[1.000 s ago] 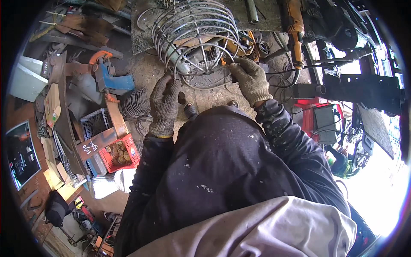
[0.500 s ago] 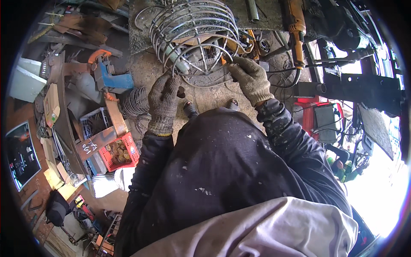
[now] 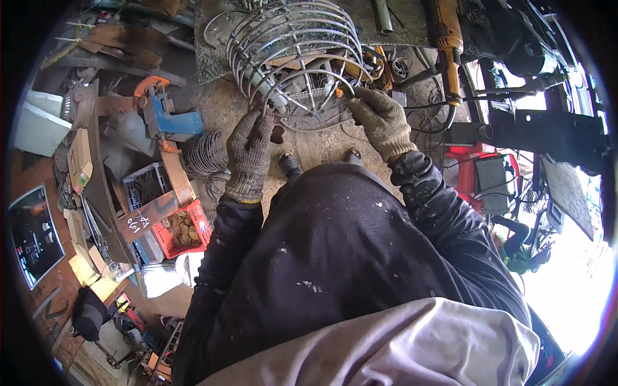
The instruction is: The person cleans their gloves, removes a component from a box, and then welds a curved wire metal frame using a handheld welding tool.
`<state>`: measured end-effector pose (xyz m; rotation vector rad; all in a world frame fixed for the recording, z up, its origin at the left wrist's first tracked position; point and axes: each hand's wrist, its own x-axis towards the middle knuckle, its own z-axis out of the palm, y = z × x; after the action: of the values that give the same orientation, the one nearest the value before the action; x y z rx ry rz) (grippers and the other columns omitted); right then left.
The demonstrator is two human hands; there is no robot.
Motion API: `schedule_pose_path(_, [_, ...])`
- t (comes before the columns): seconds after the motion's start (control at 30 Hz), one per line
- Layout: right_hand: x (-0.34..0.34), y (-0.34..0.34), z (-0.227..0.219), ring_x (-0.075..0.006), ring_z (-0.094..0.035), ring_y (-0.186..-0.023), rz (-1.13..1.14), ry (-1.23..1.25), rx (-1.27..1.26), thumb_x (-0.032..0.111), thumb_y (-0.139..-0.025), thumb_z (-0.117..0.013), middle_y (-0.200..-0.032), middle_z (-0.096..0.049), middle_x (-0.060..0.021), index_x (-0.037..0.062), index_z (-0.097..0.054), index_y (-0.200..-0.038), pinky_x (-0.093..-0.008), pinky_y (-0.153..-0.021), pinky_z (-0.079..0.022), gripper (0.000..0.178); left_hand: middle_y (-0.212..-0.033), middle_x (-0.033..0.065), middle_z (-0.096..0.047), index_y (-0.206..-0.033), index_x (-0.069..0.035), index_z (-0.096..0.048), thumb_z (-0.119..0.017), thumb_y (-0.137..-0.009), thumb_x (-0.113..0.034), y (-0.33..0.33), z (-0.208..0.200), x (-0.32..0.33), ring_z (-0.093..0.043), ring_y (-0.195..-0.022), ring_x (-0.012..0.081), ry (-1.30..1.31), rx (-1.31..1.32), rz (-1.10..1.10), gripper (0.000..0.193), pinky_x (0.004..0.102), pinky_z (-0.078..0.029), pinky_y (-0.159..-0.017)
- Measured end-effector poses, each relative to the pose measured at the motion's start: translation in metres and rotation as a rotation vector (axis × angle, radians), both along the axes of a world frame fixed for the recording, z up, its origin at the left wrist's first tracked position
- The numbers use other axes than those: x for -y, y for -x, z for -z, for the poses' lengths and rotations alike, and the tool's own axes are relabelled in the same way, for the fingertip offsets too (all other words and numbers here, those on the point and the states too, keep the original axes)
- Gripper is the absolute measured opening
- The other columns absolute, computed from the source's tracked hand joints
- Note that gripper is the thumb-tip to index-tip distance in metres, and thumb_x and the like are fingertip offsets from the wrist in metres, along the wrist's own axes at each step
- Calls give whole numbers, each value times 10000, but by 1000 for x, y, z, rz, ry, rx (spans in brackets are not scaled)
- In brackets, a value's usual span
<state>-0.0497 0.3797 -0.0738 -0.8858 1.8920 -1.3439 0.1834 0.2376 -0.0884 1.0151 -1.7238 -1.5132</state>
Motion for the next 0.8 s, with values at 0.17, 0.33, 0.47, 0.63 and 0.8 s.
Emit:
schedule_pose_path(0.17, [1,-1,-2,-146,-660,-903,19,-4,59,187,-929,-698,-980,-710,-93,-2,-689,-1174,-292,-817,-521,309,-1029,79,-711,-1223,17,-647,-640,-977,-151,0,5,-3,-670,-822,119,-141,-89,-50,298,261,-560,-695])
schedule_pose_path(0.33, [0,0,2,-149,-662,-885,19,-11,36,185,-923,-704,-967,-711,-99,0,-691,-1165,-292,-800,-523,305,-977,87,-693,-1270,29,-599,-610,-997,-206,2,1,0,-691,-766,154,-107,-10,-5,360,281,-559,-717])
schedule_pose_path(0.47, [0,1,4,-148,-662,-876,25,-20,21,187,-915,-712,-958,-711,-104,7,-694,-1157,-295,-786,-523,302,-959,69,-698,-1222,20,-637,-603,-1007,-219,8,2,0,-684,-778,138,-51,-70,-32,323,268,-549,-722])
schedule_pose_path(0.63, [1,-1,-2,-148,-662,-875,25,-23,18,188,-912,-715,-964,-712,-107,14,-695,-1163,-296,-785,-521,306,-968,50,-698,-1181,15,-663,-614,-1004,-217,3,15,4,-666,-814,115,-16,-16,-35,296,255,-535,-725])
schedule_pose_path(0.8, [1,0,-1,-158,-667,-888,27,-37,2,190,-911,-715,-986,-715,-115,12,-693,-1168,-295,-798,-522,314,-971,51,-698,-1129,14,-677,-625,-999,-214,11,-1,-1,-658,-809,107,45,41,-63,267,250,-528,-720])
